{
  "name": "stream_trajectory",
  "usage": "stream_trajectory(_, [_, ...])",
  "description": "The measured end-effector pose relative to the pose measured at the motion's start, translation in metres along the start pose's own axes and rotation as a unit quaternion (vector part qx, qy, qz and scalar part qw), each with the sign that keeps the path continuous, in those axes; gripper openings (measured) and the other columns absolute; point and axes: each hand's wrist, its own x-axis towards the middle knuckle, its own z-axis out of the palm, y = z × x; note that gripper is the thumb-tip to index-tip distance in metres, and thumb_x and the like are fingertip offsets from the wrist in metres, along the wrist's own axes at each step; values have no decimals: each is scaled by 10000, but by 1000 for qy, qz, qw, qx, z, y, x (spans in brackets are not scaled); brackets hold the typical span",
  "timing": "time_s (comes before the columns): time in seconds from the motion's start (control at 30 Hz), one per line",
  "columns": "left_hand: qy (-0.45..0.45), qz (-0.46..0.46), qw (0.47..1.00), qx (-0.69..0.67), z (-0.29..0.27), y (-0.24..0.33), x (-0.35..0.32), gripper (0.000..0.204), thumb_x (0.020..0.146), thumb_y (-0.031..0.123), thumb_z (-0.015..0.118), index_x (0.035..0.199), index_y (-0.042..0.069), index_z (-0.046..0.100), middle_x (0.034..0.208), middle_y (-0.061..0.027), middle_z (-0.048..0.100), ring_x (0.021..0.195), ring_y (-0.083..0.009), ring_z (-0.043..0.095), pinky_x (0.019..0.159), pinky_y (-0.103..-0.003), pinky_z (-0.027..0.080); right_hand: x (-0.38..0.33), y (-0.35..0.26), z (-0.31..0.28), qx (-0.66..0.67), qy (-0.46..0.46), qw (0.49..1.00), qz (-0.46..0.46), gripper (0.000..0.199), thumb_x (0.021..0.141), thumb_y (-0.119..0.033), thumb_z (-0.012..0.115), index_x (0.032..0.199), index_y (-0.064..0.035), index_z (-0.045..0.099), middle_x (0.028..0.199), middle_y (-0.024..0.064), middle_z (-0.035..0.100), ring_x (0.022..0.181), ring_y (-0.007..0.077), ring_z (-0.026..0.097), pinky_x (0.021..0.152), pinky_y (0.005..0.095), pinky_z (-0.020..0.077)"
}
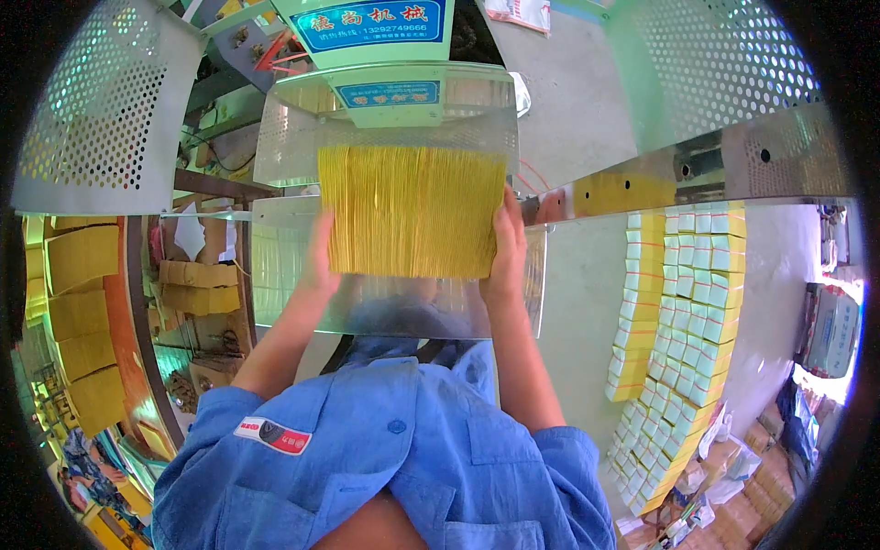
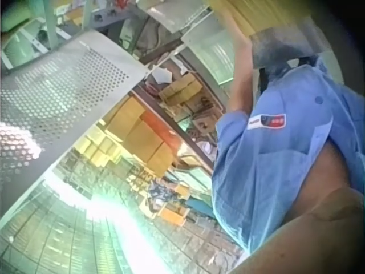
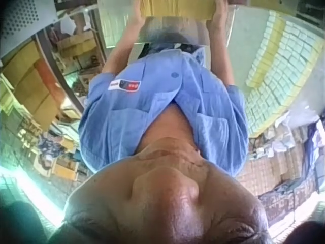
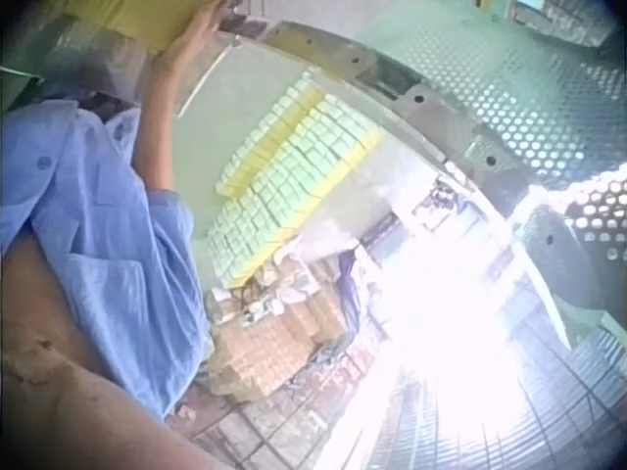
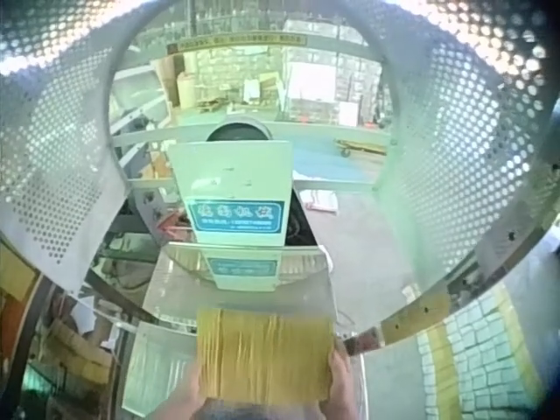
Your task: The recorder gathers stacks of yellow paper, places protective white sheets on top, and uses a strapping machine to secure the bundles with red bands before stacking them.
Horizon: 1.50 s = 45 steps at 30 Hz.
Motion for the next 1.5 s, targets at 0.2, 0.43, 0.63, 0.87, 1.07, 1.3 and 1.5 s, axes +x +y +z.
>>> stream_trajectory(0.2, [7,-6,1000,-3,7,4,49,548,984,299,453,1451,55,300,1433,-78,392,1315,-184,367,1086,-338,287,52,0,5,-37,42,995,80,487,973,-211,408,1417,-16,366,1369,89,470,1258,196,436,1050,322,329])
stream_trajectory(0.43, [6,-11,1000,24,11,5,47,595,972,308,468,1474,60,267,1445,-75,380,1324,-192,352,1094,-335,274,57,2,-5,-13,-8,997,74,480,977,-217,407,1413,-19,370,1364,83,474,1249,192,441,1045,321,332])
stream_trajectory(0.63, [-12,-15,999,41,18,-1,46,620,966,318,478,1479,53,253,1430,-74,396,1311,-186,368,1089,-333,279,58,4,-8,-1,-26,998,65,486,980,-229,418,1415,-19,365,1363,85,474,1251,192,439,1044,321,339])
stream_trajectory(0.87, [59,-1,996,62,17,-16,48,498,969,391,480,1328,48,450,1280,-61,537,1176,-163,508,1005,-335,384,61,12,-18,38,-39,995,84,498,981,-312,455,1399,-47,396,1324,74,504,1201,180,485,1006,321,386])
stream_trajectory(1.07, [80,-15,995,61,20,-19,48,508,975,397,474,1329,33,459,1289,-71,538,1184,-175,511,1012,-337,381,71,35,-32,55,-45,993,95,434,967,-357,493,1290,-67,494,1199,62,587,1068,186,570,925,342,451])
stream_trajectory(1.3, [93,-54,992,65,37,-12,48,508,978,388,474,1336,27,462,1304,-76,537,1191,-176,511,1004,-331,393,83,57,-43,-89,67,993,41,450,939,-315,545,1299,-58,457,1182,105,559,1073,187,568,908,348,472])
stream_trajectory(1.5, [67,-42,996,34,41,-14,51,532,972,376,496,1372,31,440,1339,-65,513,1227,-167,477,1035,-313,358,86,55,-33,52,122,989,62,443,878,-201,644,1212,-2,429,1132,146,555,909,201,637,736,337,548])
